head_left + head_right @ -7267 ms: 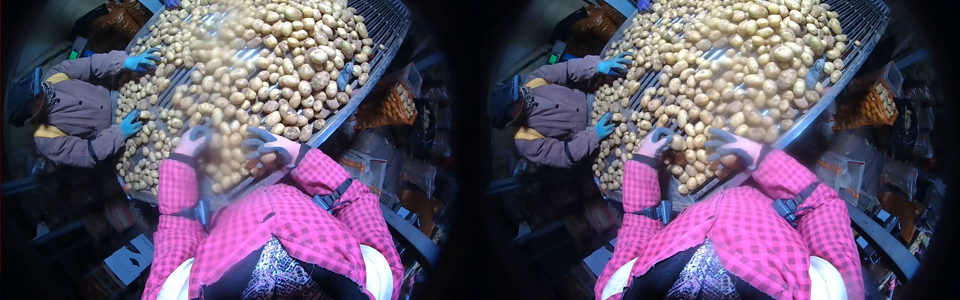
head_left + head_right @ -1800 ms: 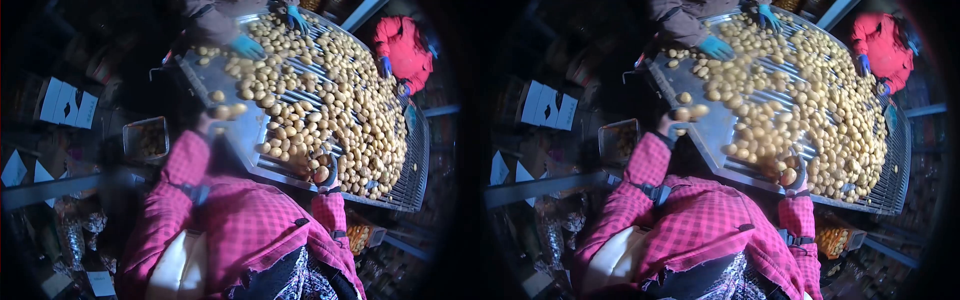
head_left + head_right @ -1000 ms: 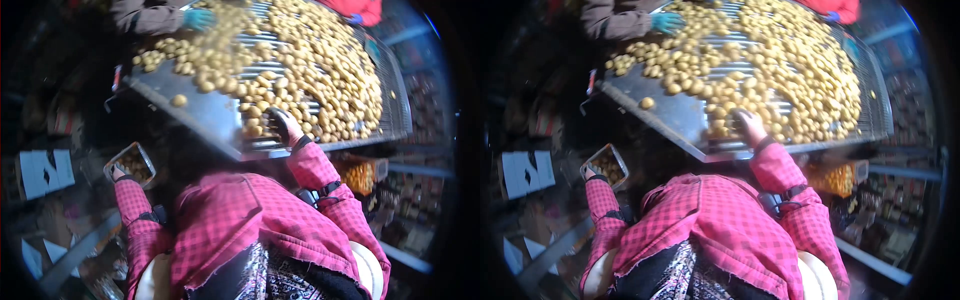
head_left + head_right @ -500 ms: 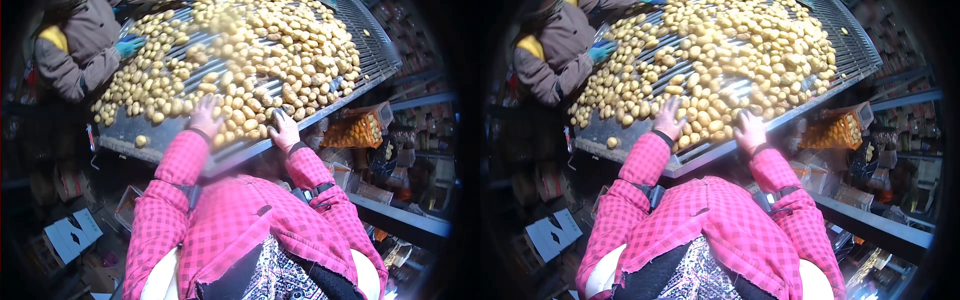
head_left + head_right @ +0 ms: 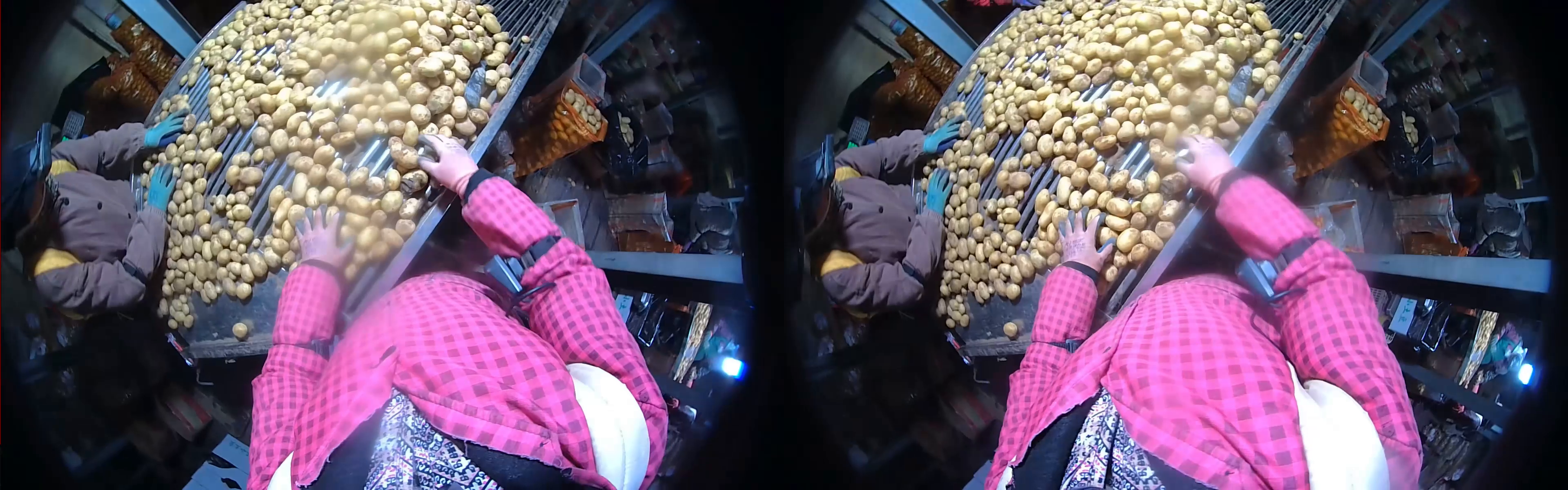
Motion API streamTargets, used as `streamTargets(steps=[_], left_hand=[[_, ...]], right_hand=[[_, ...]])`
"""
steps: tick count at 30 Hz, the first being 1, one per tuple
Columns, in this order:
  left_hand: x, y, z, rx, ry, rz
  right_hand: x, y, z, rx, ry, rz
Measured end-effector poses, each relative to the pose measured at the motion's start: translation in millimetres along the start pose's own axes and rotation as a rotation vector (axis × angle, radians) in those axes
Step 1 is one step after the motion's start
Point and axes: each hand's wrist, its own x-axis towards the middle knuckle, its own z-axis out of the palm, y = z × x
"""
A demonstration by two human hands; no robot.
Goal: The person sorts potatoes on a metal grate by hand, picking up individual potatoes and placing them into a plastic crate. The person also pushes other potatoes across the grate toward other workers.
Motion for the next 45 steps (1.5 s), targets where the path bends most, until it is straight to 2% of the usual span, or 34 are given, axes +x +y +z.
streamTargets(steps=[2,3,4,6,9,10,11,12,14,16,18,19,20,22,25,28,30,31,34,35,36,37,38,39,40,42,43,44,45], left_hand=[[0,0,-3,0.013,-0.002,0.015],[0,-1,-3,0.018,-0.008,0.02],[2,-5,0,0.014,0.02,0.045],[5,-12,10,-0.006,0.073,0.09],[5,-20,17,-0.126,0.188,0.118],[6,-23,20,-0.142,0.216,0.137],[8,-27,26,-0.136,0.288,0.168],[8,-28,24,-0.155,0.27,0.139],[4,-29,19,-0.193,0.227,0.089],[7,-43,36,-0.212,0.324,0.142],[10,-52,49,-0.215,0.416,0.185],[8,-47,41,-0.259,0.377,0.169],[10,-45,40,-0.267,0.371,0.169],[11,-47,38,-0.278,0.36,0.165],[9,-50,40,-0.292,0.392,0.209],[8,-50,36,-0.333,0.363,0.191],[7,-51,37,-0.38,0.342,0.18],[8,-53,40,-0.409,0.346,0.181],[14,-45,23,-0.453,0.36,0.152],[20,-37,10,-0.478,0.355,0.118],[27,-29,2,-0.502,0.348,0.081],[39,-25,4,-0.432,0.437,0.188],[54,-20,6,-0.432,0.568,0.353],[65,-10,6,-0.335,0.578,0.397],[69,4,2,-0.237,0.587,0.441],[67,28,-10,-0.16,0.181,0.3],[68,36,-9,-0.027,0.164,0.264],[67,39,-11,-0.008,0.124,0.241],[68,37,-8,0.007,0.104,0.245]], right_hand=[[6,-5,14,-0.207,-0.063,-0.059],[-2,-27,16,-0.378,-0.093,-0.023],[-14,-34,36,-0.433,0.103,-0.11],[-12,-42,55,-0.289,-0.161,-0.128],[-12,-69,51,-0.248,-0.284,-0.22],[0,-59,49,-0.17,-0.327,-0.239],[9,-50,46,-0.06,-0.346,-0.166],[15,-43,41,0.047,-0.362,-0.093],[11,-35,39,-0.002,-0.122,-0.185],[5,-33,38,-0.131,0.052,-0.283],[-14,-43,31,-0.098,-0.201,-0.317],[-25,-59,26,-0.21,-0.285,-0.353],[-29,-73,24,-0.394,-0.519,-0.339],[-30,-77,55,-0.572,-0.48,-0.397],[-25,-84,66,-0.569,-0.552,-0.354],[-22,-68,43,-0.13,-0.551,-0.225],[-25,-42,27,0.546,-0.671,0.0],[-32,-29,20,0.815,-0.661,0.102],[-48,6,-2,1.573,-0.485,0.407],[-47,12,-4,1.328,-0.357,0.271],[-40,13,-5,1.224,-0.28,0.292],[-33,11,-8,1.116,-0.208,0.32],[-20,6,-8,1.15,-0.179,0.499],[-10,13,2,0.962,-0.256,0.372],[-4,3,7,0.761,-0.202,0.298],[3,-18,12,0.577,-0.253,0.285],[1,-27,11,0.261,-0.193,0.144],[0,-9,34,0.028,-0.088,0.011],[-6,-9,31,0.115,-0.113,0.075]])
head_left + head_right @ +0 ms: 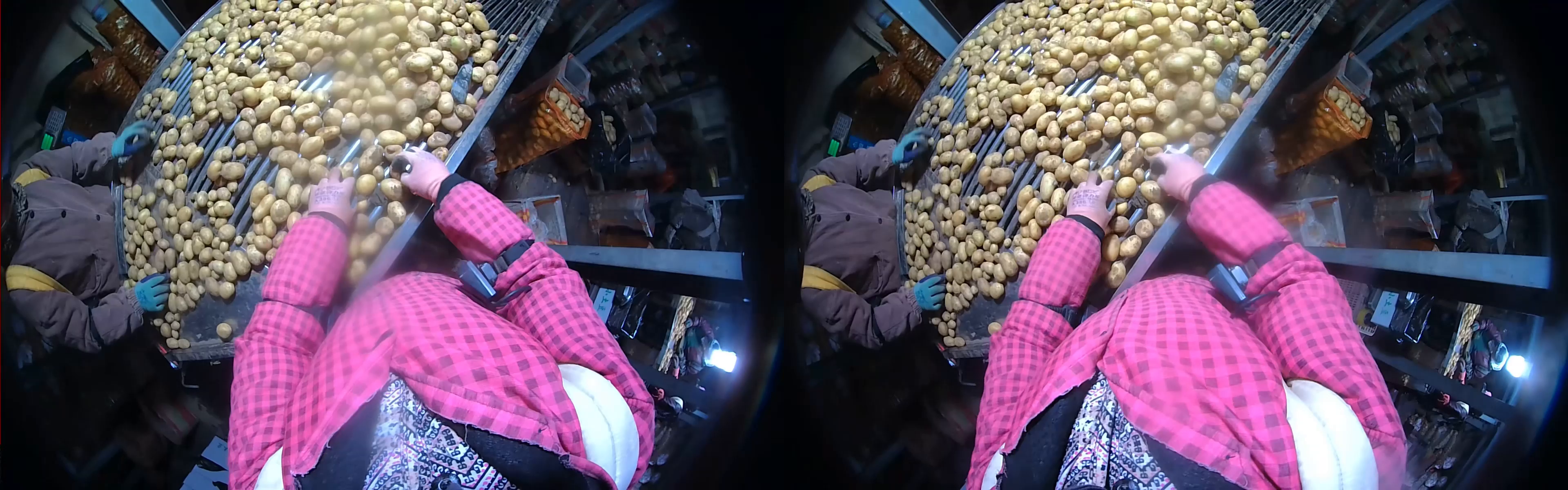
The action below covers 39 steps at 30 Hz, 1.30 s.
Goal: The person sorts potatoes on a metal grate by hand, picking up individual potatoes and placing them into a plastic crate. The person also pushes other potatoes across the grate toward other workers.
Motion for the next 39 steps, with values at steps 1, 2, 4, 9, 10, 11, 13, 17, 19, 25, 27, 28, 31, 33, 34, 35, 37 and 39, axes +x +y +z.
streamTargets(steps=[1,2,4,9,10,11,13,17,19,25,27,28,31,33,34,35,37,39], left_hand=[[-1,-1,4,0.009,-0.024,0.003],[-1,-2,7,-0.001,-0.029,-0.01],[0,-3,6,-0.025,-0.034,-0.04],[-3,6,1,-0.023,-0.039,0.01],[-3,1,9,-0.041,-0.002,0.009],[-4,-5,16,-0.057,0.033,0.01],[-12,-13,15,-0.162,0.089,0.001],[-37,-35,9,-0.31,0.3,0.034],[-57,-56,11,-0.866,0.234,-0.261],[-134,-93,-13,-1.73,0.395,-0.402],[-146,-88,-13,-1.846,0.415,-0.354],[-148,-87,-5,-1.807,0.415,-0.309],[-153,-99,34,-1.67,0.351,-0.373],[-153,-92,50,-1.844,0.352,-0.492],[-149,-78,31,-1.909,0.272,-0.594],[-145,-63,12,-1.971,0.195,-0.7],[-141,-45,-7,-2.152,0.09,-0.601],[-127,-43,3,-1.88,0.011,-0.431]], right_hand=[[-7,1,-2,0.09,-0.029,0.062],[-7,13,0,0.148,0.0,0.047],[-3,24,-8,0.438,-0.036,0.165],[33,9,-31,0.013,-0.002,0.078],[38,-3,-30,-0.18,-0.076,0.12],[41,-15,-28,-0.181,-0.207,0.097],[38,-15,-6,-0.223,-0.123,0.007],[34,-32,-13,-0.314,-0.382,-0.003],[40,-42,-19,-0.287,-0.389,-0.012],[61,-90,7,-0.336,-0.209,-0.269],[66,-99,31,-0.568,-0.32,-0.361],[67,-102,47,-0.692,-0.362,-0.398],[69,-108,71,-0.815,-0.273,-0.408],[74,-117,49,-0.667,-0.452,-0.38],[73,-114,43,-0.411,-0.488,-0.294],[77,-100,51,-0.188,-0.473,-0.244],[56,-114,47,0.328,-0.508,-0.203],[29,-138,47,0.6,-0.65,-0.097]])
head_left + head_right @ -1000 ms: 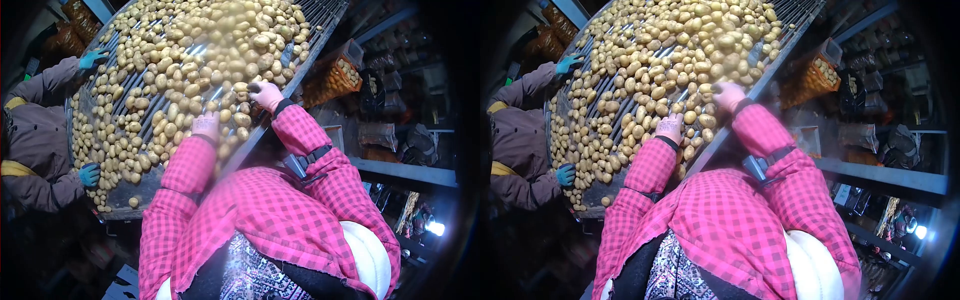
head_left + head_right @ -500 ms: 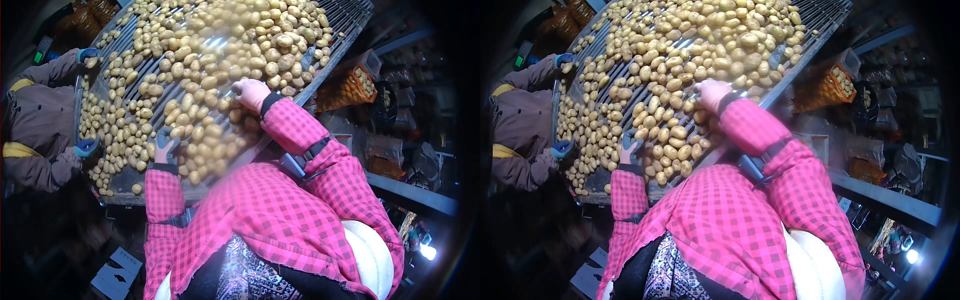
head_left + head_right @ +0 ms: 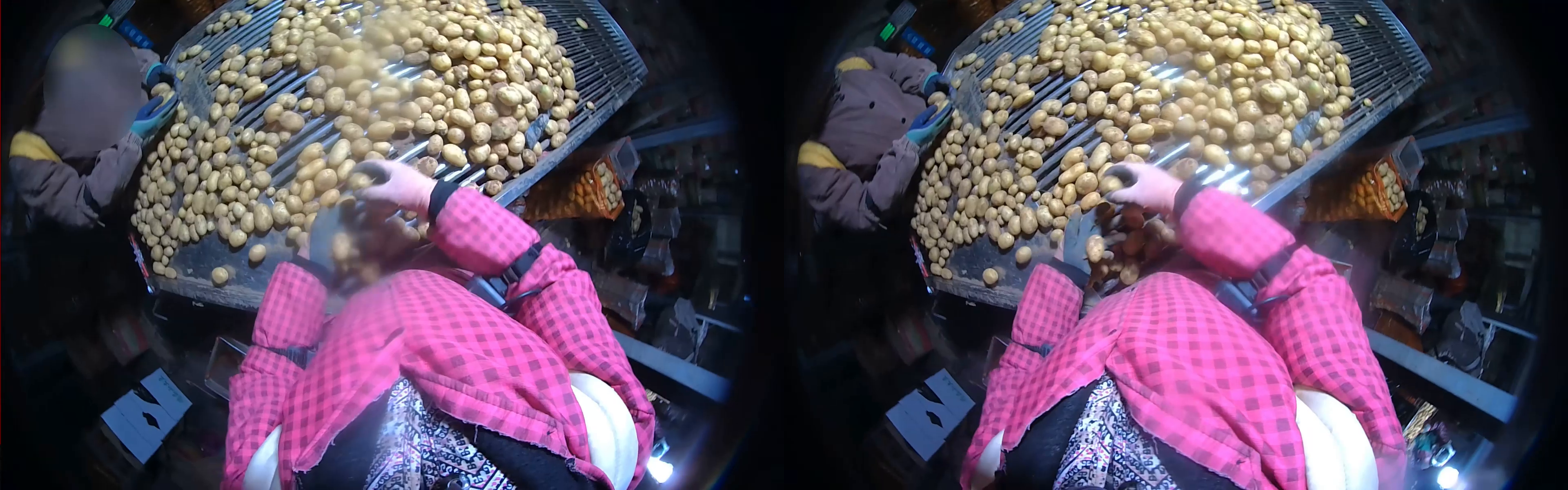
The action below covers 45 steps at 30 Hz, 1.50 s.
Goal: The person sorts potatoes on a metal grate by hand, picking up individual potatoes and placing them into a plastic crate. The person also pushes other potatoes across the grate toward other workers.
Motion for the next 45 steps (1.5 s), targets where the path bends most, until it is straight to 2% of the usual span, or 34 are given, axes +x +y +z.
streamTargets(steps=[2,4,5,6,8,10,11,12,14,15,16,18,19,21,23,24,26,29,30,32,33,34,35,36,37,38,39,41,42,43,44,45], left_hand=[[11,-13,-5,-0.333,0.063,-0.121],[28,-38,-26,-0.471,0.075,0.019],[24,-41,-30,-0.568,-0.05,0.014],[13,-27,-21,-0.665,-0.175,0.008],[7,-19,-23,-0.469,-0.173,0.065],[-2,-25,-34,-0.629,-0.15,0.068],[-3,-27,-39,-0.734,-0.158,0.07],[1,-35,-45,-0.587,-0.07,0.068],[5,-48,-54,-0.366,0.045,0.054],[1,-43,-51,-0.292,0.07,0.043],[-3,-38,-47,-0.219,0.094,0.029],[-17,-25,-30,-0.39,-0.029,0.01],[-20,-17,-19,-0.426,-0.073,0.04],[-40,14,7,-0.205,0.003,0.057],[-37,13,10,-0.321,0.002,0.007],[-35,13,11,-0.379,0.004,-0.018],[-25,-9,-3,-0.303,-0.063,0.045],[-21,-45,-38,0.324,-0.016,0.289],[-30,-51,-43,1.065,0.058,0.611],[-22,-68,-54,0.779,0.13,0.616],[-24,-65,-52,0.634,0.162,0.629],[-30,-61,-56,0.593,0.115,0.489],[-37,-55,-60,0.559,0.077,0.347],[-77,-7,-32,0.845,0.074,0.328],[-63,-37,-63,0.367,0.036,0.369],[-50,-66,-94,-0.31,-0.064,0.411],[-37,-95,-124,-0.778,-0.149,0.451],[-81,-84,-158,-0.869,-0.129,0.561],[-118,-64,-160,-0.803,0.012,0.616],[-156,-45,-161,-0.729,0.16,0.655],[-174,-42,-167,-0.79,0.366,0.632],[-193,-47,-171,-0.887,0.536,0.704]], right_hand=[[-13,-12,27,-0.316,-0.114,-0.189],[-13,-16,19,-0.213,-0.11,-0.274],[-11,-18,9,-0.163,-0.105,-0.315],[-7,-19,-8,-0.149,0.064,-0.26],[5,5,-37,-0.39,0.317,-0.203],[-5,6,-37,-0.677,0.202,-0.093],[-8,8,-27,-0.856,0.122,0.091],[-9,35,-16,-1.071,0.121,-0.036],[-10,52,3,-1.163,0.099,0.04],[-13,40,7,-1.104,0.095,0.09],[-14,41,7,-0.875,0.102,0.05],[-18,45,-1,-0.422,0.107,-0.02],[-29,20,-1,-0.308,0.091,-0.017],[-38,1,2,-0.104,0.023,-0.025],[-34,12,7,0.085,-0.05,-0.152],[-35,7,11,-0.086,-0.056,-0.242],[-40,-10,22,-0.426,-0.075,-0.43],[-42,-22,39,-0.757,-0.091,-0.304],[-43,-27,42,-0.815,-0.101,-0.271],[-42,-28,45,-0.773,-0.121,-0.326],[-42,-35,46,-0.644,-0.148,-0.28],[-42,-42,46,-0.517,-0.175,-0.232],[-43,-42,49,-0.462,-0.117,-0.322],[-40,-39,49,-0.405,-0.127,-0.238],[-35,-28,47,-0.342,-0.118,-0.213],[-32,-19,44,-0.277,-0.111,-0.186],[-32,-23,43,-0.426,-0.096,-0.15],[-21,10,25,-0.526,-0.095,-0.189],[-21,19,20,-0.579,-0.101,-0.226],[-25,12,20,-0.568,-0.098,-0.177],[-32,4,19,-0.557,-0.087,-0.12],[-35,6,14,-0.57,-0.053,-0.085]])
